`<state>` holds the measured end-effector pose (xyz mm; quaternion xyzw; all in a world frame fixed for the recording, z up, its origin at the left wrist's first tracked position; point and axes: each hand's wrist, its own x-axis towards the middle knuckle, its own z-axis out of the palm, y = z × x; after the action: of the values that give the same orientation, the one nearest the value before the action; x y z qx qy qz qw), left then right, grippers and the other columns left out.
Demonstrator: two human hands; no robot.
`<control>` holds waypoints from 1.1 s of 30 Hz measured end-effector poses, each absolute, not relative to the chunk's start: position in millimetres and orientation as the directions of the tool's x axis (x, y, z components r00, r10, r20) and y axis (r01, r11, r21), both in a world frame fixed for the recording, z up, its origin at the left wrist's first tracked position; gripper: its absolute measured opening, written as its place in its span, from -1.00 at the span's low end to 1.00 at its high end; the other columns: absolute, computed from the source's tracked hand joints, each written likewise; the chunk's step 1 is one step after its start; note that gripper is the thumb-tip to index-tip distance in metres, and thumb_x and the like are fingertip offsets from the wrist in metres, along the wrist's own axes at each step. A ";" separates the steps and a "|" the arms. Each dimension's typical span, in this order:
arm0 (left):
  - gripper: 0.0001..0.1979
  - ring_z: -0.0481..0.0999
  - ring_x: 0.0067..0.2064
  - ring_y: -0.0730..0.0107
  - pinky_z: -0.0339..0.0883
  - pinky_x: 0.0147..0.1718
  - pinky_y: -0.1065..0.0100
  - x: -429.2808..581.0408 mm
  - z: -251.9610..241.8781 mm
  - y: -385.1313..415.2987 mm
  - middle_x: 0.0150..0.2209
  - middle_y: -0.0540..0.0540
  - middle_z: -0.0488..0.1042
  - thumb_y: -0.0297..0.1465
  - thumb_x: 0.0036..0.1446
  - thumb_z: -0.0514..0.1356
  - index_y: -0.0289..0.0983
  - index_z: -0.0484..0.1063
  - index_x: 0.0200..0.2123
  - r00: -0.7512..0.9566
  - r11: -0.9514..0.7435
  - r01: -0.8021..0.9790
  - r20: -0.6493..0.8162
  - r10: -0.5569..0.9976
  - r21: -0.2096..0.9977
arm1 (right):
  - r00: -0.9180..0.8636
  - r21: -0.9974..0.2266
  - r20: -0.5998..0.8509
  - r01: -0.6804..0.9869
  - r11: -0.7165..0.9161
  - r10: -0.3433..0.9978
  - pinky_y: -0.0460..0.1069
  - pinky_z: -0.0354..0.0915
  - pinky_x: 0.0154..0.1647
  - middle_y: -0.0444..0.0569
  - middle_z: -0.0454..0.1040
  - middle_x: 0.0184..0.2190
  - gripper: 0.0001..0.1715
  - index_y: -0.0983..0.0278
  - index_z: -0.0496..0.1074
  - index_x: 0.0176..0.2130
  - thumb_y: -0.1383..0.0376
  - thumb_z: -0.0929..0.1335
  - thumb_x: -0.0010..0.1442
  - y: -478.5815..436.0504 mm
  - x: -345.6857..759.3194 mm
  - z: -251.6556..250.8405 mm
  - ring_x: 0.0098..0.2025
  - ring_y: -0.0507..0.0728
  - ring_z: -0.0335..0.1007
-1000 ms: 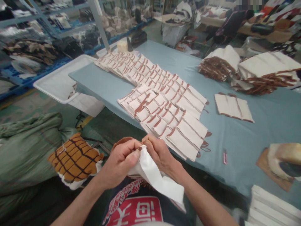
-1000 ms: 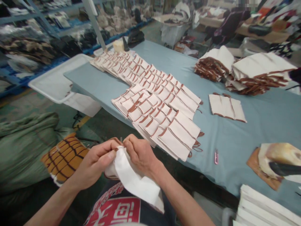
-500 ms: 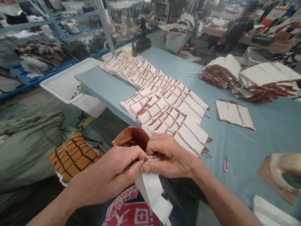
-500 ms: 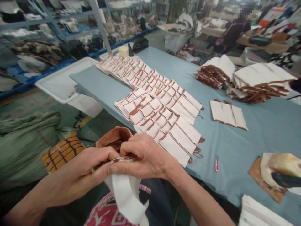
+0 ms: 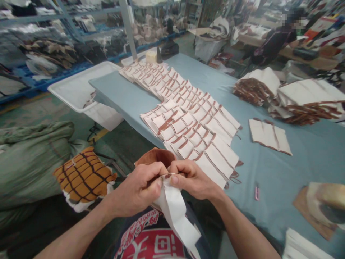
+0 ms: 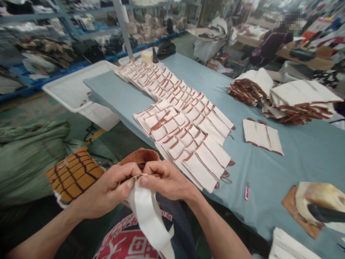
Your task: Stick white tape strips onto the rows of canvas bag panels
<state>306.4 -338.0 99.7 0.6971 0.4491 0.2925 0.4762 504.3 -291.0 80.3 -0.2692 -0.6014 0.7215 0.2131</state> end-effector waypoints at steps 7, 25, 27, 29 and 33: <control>-0.70 0.43 -0.35 0.38 0.25 -0.34 0.38 299.6 121.7 -346.2 -0.39 0.01 0.47 -0.38 0.37 -0.07 -0.23 0.43 -0.29 0.477 -0.221 0.467 -0.034 0.878 0.856 | -0.763 -0.980 -0.198 0.140 -0.143 0.615 -0.11 -0.13 -0.59 -0.29 0.13 -0.59 -0.36 0.28 0.35 -0.41 -0.22 0.46 0.15 -286.5 514.3 91.6 -0.55 -0.07 -0.07; -0.81 0.43 -0.37 0.48 0.23 -0.36 0.45 296.9 103.3 -343.6 -0.37 0.10 0.50 -0.42 0.38 0.03 -0.20 0.45 -0.14 0.510 -0.133 0.444 -0.128 0.850 0.886 | -0.779 -0.948 -0.097 0.263 0.181 0.620 -0.12 -0.05 -0.52 -0.24 0.23 -0.54 -0.82 0.26 0.33 -0.41 0.25 0.36 0.19 -284.4 524.6 92.5 -0.52 -0.05 0.05; -0.83 0.40 -0.44 0.50 0.22 -0.45 0.48 303.2 103.3 -345.7 -0.42 0.13 0.48 -0.47 0.33 0.05 -0.19 0.43 -0.14 0.461 -0.097 0.414 -0.117 0.880 0.905 | -0.784 -0.910 -0.050 0.291 0.295 0.619 -0.10 -0.09 -0.51 -0.26 0.19 -0.57 -0.80 0.25 0.27 -0.47 0.28 0.35 0.15 -282.9 523.1 100.2 -0.53 -0.06 0.01; -0.83 0.43 -0.46 0.53 0.24 -0.48 0.52 309.0 104.2 -347.4 -0.43 0.15 0.50 -0.51 0.30 0.05 -0.19 0.41 -0.17 0.433 -0.100 0.390 -0.086 0.897 0.916 | -0.786 -0.887 -0.019 0.298 0.353 0.618 -0.08 -0.13 -0.51 -0.28 0.12 -0.61 -0.76 0.25 0.20 -0.53 0.31 0.34 0.11 -282.6 521.0 105.6 -0.55 -0.07 -0.05; -0.77 0.51 -0.44 0.58 0.29 -0.46 0.56 315.8 103.5 -349.6 -0.38 0.14 0.55 -0.60 0.26 0.05 -0.18 0.41 -0.18 0.398 -0.277 0.391 0.110 0.911 0.878 | -0.773 -0.923 -0.034 0.267 0.277 0.633 -0.08 -0.16 -0.52 -0.28 0.07 -0.62 -0.72 0.24 0.13 -0.56 0.33 0.32 0.08 -284.9 518.7 105.7 -0.55 -0.07 -0.07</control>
<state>315.8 -349.6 103.5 0.7317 0.4449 0.3211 0.4044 518.7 -284.9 105.7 -0.2885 -0.7800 0.5276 0.1734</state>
